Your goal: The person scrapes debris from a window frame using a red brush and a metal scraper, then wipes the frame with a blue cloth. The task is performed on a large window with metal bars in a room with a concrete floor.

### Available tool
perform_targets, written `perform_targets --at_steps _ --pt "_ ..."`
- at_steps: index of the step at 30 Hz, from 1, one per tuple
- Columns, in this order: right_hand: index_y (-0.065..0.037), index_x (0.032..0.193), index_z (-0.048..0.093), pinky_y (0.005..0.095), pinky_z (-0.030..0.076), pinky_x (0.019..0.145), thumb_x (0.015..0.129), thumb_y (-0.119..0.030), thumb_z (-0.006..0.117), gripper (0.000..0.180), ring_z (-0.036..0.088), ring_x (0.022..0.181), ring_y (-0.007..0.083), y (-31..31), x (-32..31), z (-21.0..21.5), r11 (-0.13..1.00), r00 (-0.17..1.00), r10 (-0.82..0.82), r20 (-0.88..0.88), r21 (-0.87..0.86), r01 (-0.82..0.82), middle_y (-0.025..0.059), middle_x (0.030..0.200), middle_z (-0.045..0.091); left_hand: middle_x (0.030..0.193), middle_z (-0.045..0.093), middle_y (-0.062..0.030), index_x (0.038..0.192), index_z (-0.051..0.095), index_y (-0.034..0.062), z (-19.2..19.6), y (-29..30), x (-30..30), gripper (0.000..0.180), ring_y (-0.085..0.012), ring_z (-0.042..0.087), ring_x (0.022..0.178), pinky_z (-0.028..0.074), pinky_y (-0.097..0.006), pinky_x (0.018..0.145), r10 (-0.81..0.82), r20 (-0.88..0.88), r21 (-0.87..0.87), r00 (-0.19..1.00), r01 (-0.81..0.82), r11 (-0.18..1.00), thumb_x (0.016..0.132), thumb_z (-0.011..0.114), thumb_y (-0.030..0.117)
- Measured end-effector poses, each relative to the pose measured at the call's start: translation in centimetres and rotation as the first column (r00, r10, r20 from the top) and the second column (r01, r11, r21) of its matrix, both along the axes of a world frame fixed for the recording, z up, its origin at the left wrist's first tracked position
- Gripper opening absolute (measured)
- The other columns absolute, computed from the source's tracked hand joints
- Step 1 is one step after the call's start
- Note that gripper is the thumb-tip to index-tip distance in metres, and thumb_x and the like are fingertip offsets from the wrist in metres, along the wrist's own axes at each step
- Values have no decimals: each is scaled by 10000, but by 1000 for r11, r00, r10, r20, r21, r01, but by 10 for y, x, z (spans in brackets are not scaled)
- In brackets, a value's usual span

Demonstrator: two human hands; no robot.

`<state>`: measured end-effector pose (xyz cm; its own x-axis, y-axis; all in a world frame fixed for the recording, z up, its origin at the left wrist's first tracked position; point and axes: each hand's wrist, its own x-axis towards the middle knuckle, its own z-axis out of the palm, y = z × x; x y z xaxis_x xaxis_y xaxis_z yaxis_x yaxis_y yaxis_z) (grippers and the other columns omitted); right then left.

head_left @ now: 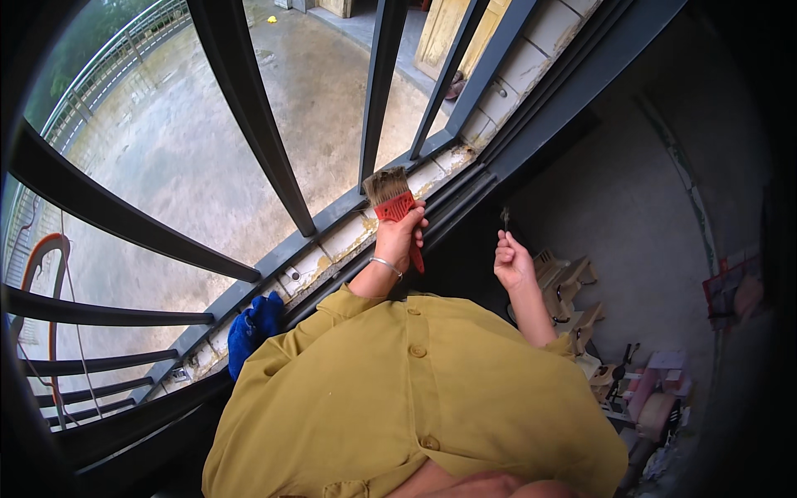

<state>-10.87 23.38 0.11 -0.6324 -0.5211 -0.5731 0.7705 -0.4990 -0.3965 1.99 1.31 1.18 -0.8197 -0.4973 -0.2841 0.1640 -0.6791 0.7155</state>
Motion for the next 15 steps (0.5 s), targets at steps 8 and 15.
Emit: perform_targets --at_steps 8,15 --pt "-12 927 540 161 345 407 883 -150 531 146 419 468 43 -22 2 9 998 988 32 -152 55 -24 24 672 518 645 564 -20 960 586 27 -1 -1 1 176 -73 461 448 386 -205 393 8 -7 0 1000 -8 1000 812 600 120" --pt "-21 921 530 160 350 404 880 -157 530 142 416 471 37 -109 -11 46 934 911 343 -228 188 -305 8 662 511 640 559 -21 969 579 21 1 -1 0 191 -72 459 441 381 -207 384 2 16 -15 1000 -2 1000 809 603 121"
